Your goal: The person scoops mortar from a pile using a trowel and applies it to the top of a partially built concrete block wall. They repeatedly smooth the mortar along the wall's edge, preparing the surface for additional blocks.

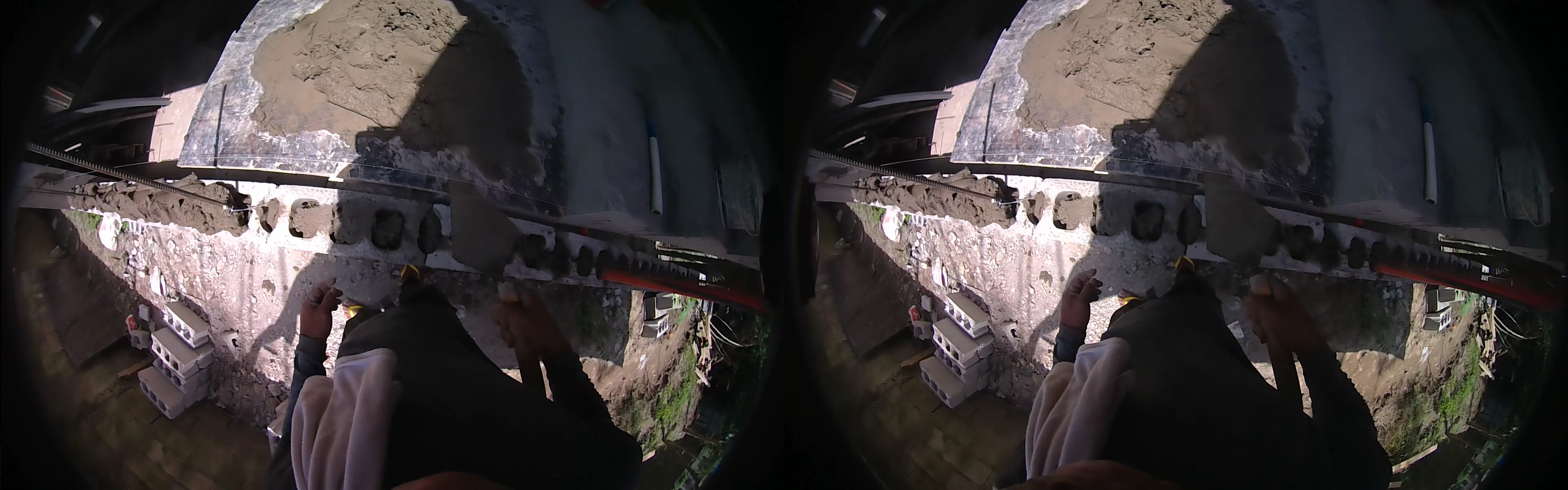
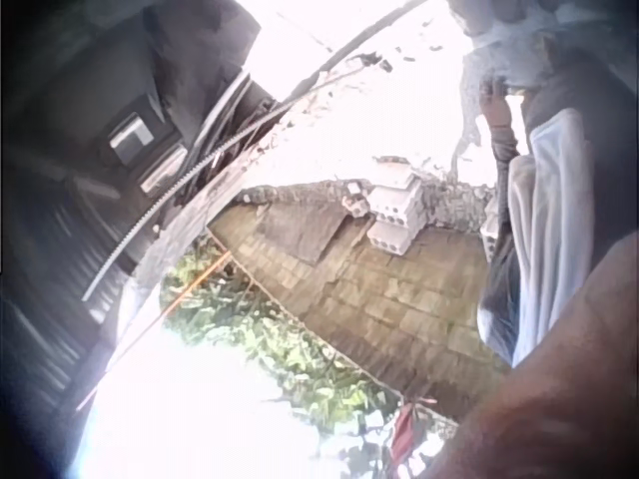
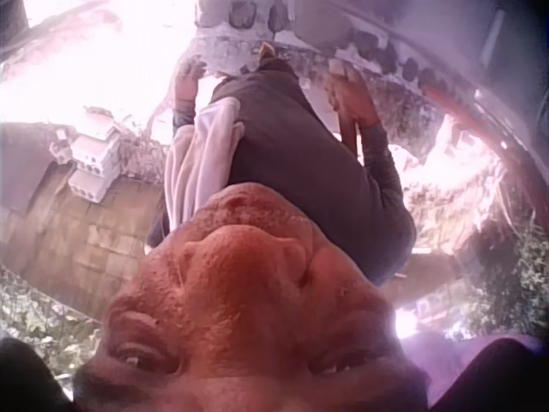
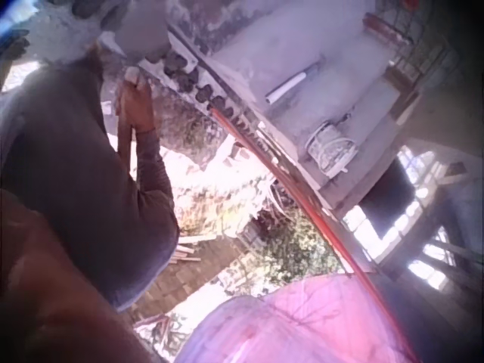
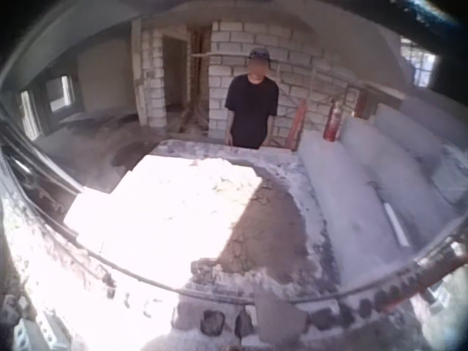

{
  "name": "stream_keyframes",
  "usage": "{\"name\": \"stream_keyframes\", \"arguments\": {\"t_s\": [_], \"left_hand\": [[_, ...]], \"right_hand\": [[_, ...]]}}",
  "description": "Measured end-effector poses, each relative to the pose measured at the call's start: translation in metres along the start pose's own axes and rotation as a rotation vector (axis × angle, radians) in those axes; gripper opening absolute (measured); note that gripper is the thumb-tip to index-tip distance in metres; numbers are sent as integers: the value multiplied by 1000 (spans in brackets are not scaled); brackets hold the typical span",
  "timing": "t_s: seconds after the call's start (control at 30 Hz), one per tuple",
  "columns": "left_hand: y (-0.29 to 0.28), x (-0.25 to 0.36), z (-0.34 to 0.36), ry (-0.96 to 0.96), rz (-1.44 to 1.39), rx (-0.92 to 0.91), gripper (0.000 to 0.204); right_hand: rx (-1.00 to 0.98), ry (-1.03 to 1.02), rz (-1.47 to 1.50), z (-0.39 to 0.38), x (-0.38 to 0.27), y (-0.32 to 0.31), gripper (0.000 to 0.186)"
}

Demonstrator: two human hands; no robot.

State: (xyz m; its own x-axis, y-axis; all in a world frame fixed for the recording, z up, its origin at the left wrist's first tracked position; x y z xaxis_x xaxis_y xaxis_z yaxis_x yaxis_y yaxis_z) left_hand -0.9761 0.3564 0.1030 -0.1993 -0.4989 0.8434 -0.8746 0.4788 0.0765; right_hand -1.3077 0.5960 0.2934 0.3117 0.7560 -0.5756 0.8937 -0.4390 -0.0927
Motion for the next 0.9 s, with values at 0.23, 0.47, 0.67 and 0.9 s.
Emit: {"name": "stream_keyframes", "arguments": {"t_s": [0.23,0.47,0.67,0.9], "left_hand": [[177,225,57,122,-414,-393,66],[187,280,33,226,-454,-384,68],[189,294,20,289,-498,-364,68],[189,288,6,313,-663,-479,76]], "right_hand": [[-10,-10,148,7,-31,-20,15],[-252,-250,222,171,-151,47,17],[-416,-450,231,235,-236,82,18],[-335,-459,161,183,-213,48,29]]}}
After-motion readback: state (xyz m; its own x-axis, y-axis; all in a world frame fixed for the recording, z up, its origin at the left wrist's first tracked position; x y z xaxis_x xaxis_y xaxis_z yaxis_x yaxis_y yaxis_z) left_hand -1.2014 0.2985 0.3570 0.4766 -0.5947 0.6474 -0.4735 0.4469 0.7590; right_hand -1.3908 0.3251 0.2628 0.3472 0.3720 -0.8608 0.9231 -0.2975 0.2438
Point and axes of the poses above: each hand's wrist, its own z-axis towards the middle knuckle, its own y-axis out of the palm, x = y × z, the point moved 9 cm from there along z, towards the middle knuckle, and after that the axes turned 3 degrees about -z, right-handed, at the moved point
